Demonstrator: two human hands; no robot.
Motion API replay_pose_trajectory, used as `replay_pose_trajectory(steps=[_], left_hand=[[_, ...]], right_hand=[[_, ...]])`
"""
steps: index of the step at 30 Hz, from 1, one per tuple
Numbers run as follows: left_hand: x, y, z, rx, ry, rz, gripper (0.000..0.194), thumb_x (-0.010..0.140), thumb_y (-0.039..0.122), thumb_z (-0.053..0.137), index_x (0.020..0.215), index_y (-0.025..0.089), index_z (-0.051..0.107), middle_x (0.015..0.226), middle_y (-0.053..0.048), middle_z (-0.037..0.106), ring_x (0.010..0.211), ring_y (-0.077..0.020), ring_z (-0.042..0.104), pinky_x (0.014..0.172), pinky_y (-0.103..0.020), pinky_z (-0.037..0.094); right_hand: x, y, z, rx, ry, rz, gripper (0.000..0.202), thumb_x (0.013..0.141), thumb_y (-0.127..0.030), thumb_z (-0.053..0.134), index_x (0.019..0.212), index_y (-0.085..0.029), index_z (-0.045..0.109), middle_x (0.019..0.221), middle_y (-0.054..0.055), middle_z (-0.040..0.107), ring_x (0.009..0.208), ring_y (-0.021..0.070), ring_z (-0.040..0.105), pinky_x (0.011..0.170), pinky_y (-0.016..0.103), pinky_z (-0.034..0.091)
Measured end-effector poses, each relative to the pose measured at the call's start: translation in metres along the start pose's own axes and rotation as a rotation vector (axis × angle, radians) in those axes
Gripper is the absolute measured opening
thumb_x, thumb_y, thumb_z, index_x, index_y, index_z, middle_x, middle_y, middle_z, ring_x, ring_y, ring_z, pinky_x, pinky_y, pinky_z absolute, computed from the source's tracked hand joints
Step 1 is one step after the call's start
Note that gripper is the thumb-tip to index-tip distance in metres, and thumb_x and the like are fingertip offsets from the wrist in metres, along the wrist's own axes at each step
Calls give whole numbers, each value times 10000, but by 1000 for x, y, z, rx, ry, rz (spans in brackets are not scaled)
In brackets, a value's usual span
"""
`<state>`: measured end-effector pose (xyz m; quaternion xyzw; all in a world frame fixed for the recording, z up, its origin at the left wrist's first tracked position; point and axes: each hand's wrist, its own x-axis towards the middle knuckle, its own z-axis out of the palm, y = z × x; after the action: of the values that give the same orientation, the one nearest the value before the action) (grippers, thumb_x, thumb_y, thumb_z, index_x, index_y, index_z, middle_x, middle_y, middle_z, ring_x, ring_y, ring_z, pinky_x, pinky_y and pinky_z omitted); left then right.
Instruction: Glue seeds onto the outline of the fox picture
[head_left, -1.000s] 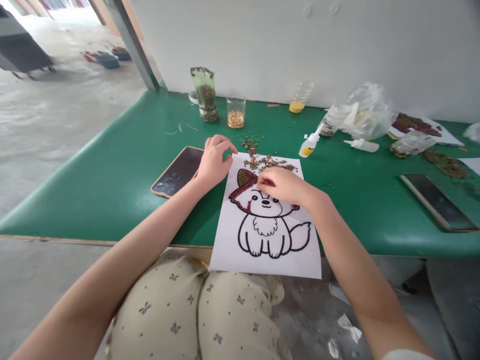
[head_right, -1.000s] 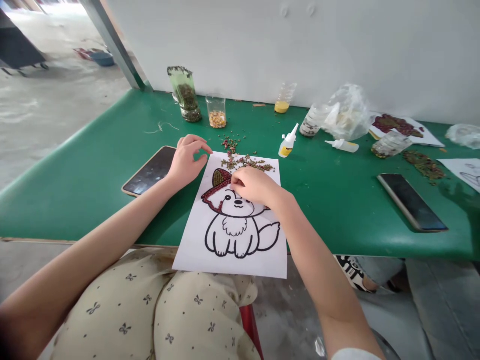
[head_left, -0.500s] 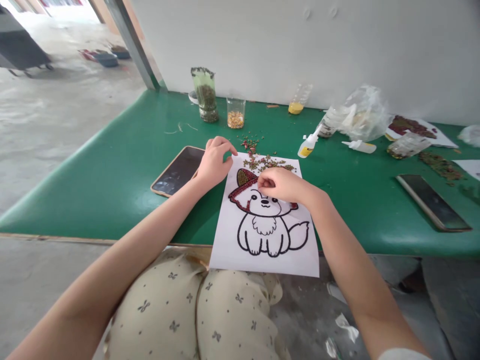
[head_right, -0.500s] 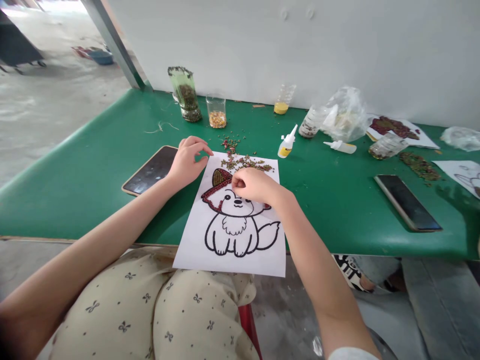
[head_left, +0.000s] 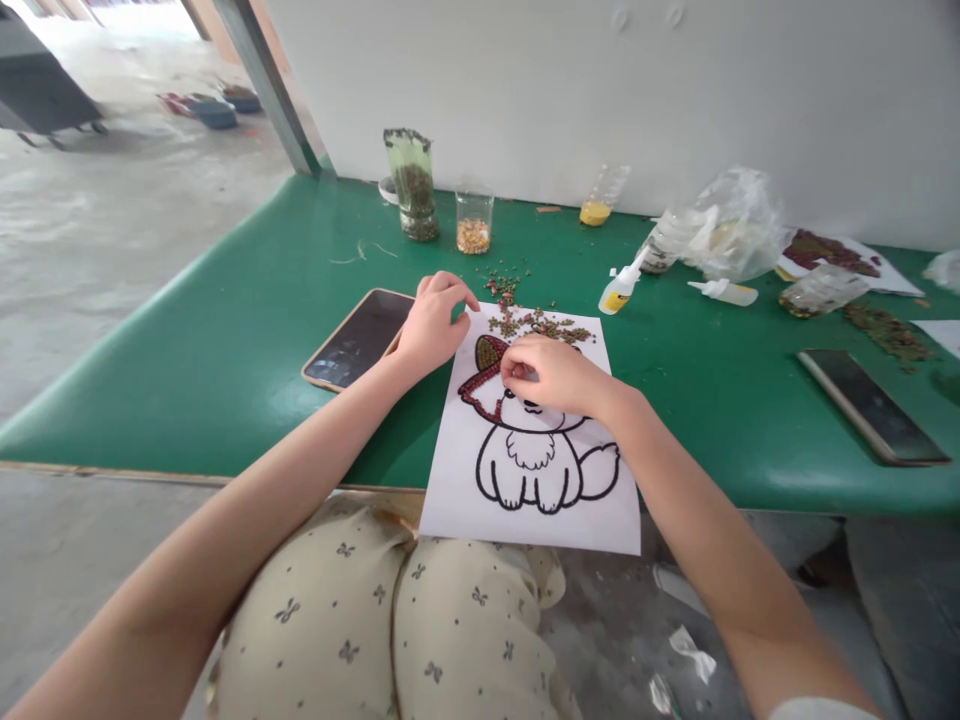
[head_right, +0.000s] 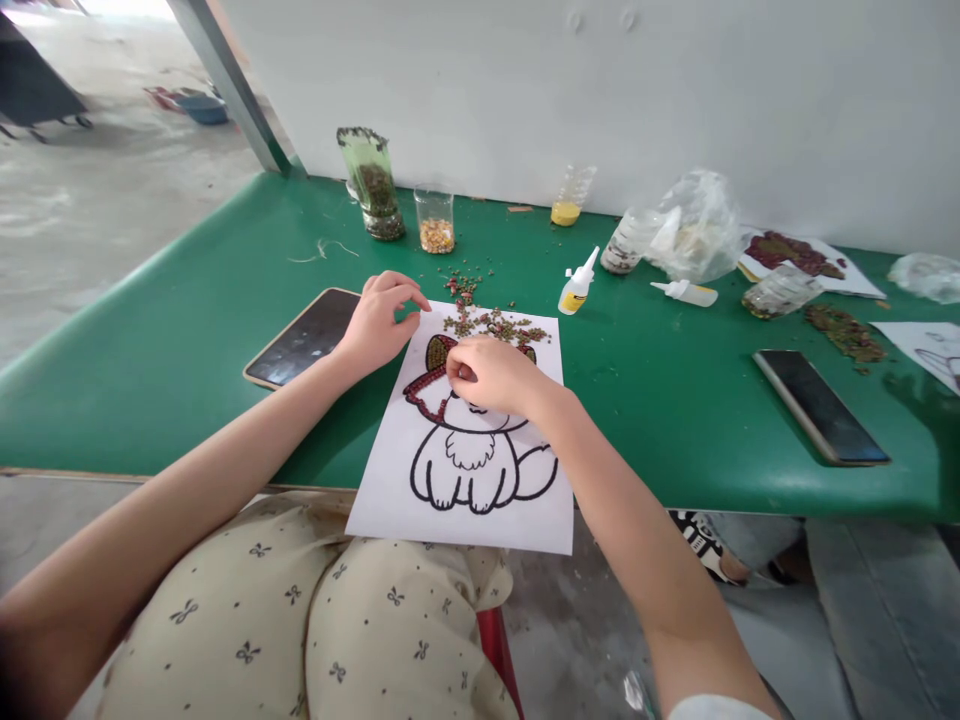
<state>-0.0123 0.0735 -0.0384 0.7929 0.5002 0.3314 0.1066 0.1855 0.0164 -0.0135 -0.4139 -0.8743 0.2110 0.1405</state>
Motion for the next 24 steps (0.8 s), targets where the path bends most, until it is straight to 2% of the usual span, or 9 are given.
replay_pose_trajectory(steps=[10, 24], left_hand=[[-1, 0, 0, -8, 11, 18, 218, 747, 64, 473, 826, 198, 625, 1024, -64, 545, 1069, -233, 457, 959, -433, 436], [-1, 1, 0, -10, 2, 17, 215, 752, 66, 470, 827, 198, 622, 1033, -64, 540, 1086, -236, 450, 956, -424, 438]], right_hand=[[-1, 2, -1, 22, -36, -14, 92, 846, -165, 542, 769, -182, 588, 845, 40, 606, 842, 162, 524, 734, 288, 390], [1, -3, 2, 1, -36, -7, 93, 834, -149, 554, 750, -184, 571, 809, 36, 587, 810, 162, 510, 724, 285, 384]])
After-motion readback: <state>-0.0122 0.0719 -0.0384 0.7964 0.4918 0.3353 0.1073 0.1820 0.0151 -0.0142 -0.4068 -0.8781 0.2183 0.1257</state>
